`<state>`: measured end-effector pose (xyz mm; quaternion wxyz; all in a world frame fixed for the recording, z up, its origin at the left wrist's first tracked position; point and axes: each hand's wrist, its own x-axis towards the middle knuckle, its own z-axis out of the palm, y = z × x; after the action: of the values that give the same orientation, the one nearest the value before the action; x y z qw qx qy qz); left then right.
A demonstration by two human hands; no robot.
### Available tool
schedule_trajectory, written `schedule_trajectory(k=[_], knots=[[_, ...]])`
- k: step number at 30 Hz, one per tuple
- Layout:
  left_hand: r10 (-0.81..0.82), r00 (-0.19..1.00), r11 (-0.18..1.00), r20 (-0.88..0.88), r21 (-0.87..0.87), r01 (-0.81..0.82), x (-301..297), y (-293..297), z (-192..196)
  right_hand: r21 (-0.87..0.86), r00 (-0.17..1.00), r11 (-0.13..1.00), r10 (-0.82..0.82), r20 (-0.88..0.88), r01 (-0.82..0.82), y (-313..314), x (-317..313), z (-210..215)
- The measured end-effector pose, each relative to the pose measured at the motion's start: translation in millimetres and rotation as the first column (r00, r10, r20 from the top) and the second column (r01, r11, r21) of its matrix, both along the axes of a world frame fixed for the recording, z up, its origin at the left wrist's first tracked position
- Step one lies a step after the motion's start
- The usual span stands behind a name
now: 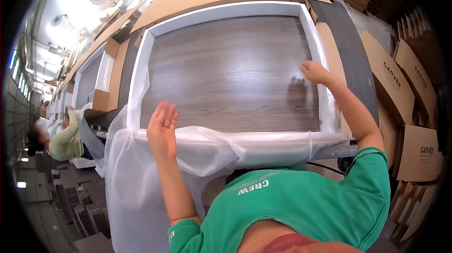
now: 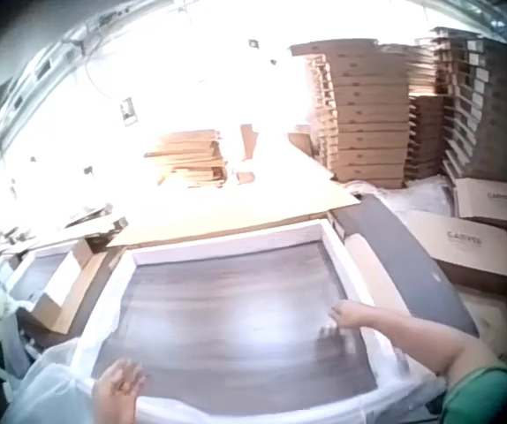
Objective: The person packs wooden panels into cardboard boxes by lining the boxes with protective foam sheets, placing wooden panels from a stack into the boxes, wrapping the panels in the foam, and folding cardboard packaging.
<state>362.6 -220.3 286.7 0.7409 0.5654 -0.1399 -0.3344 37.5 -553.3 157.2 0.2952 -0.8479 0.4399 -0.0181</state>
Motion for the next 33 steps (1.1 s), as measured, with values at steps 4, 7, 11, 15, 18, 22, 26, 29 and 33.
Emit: schedule_trajectory(k=[4,7,11,15,18,22,26,29,33], knots=[[0.005,0.99,0.999,0.138,0.048,-0.012,-33.5,36.4,6.2,-0.044,0.968,0.969,0.239,-0.082,-0.243,32.3,32.0,-14.6],[-0.044,0.979,0.993,0.198,0.12,0.021,-55.6,65.7,0.8,-0.183,0.917,0.917,0.304,-0.258,-0.355,57.8,24.8,-38.1],[-0.106,0.746,0.886,0.658,0.403,-0.23,-91.7,116.9,-11.3,-0.289,0.878,0.888,0.215,-0.427,-0.358,97.4,31.8,-28.2],[-0.429,0.293,0.654,0.854,0.518,-0.552,-113.3,163.4,-49.5,-0.221,0.847,0.888,0.273,-0.456,-0.404,101.4,31.0,-8.0],[-0.456,0.308,0.573,0.835,0.54,-0.616,-116.9,200.3,-97.8,-0.066,0.789,0.847,0.461,-0.406,-0.528,105.4,29.6,23.9],[-0.627,0.333,0.423,0.704,0.667,-0.613,-123.1,236.3,-146.6,0.057,0.894,0.892,0.445,0.056,-0.448,113.7,2.2,53.1],[-0.777,0.462,0.297,0.427,0.896,-0.329,-121.8,233.4,-148.9,-0.017,0.904,0.991,0.125,0.409,-0.129,159.6,-56.5,84.1],[-0.873,0.351,0.3,0.339,0.94,-0.163,-119.1,230.8,-173.0,-0.121,0.82,0.981,-0.057,0.569,0.152,207.1,-79.8,103.0],[-0.82,0.327,0.403,0.469,0.88,-0.252,-119.9,253.1,-195.5,0.015,0.701,0.891,-0.367,0.612,0.453,279.7,-95.8,93.9]])
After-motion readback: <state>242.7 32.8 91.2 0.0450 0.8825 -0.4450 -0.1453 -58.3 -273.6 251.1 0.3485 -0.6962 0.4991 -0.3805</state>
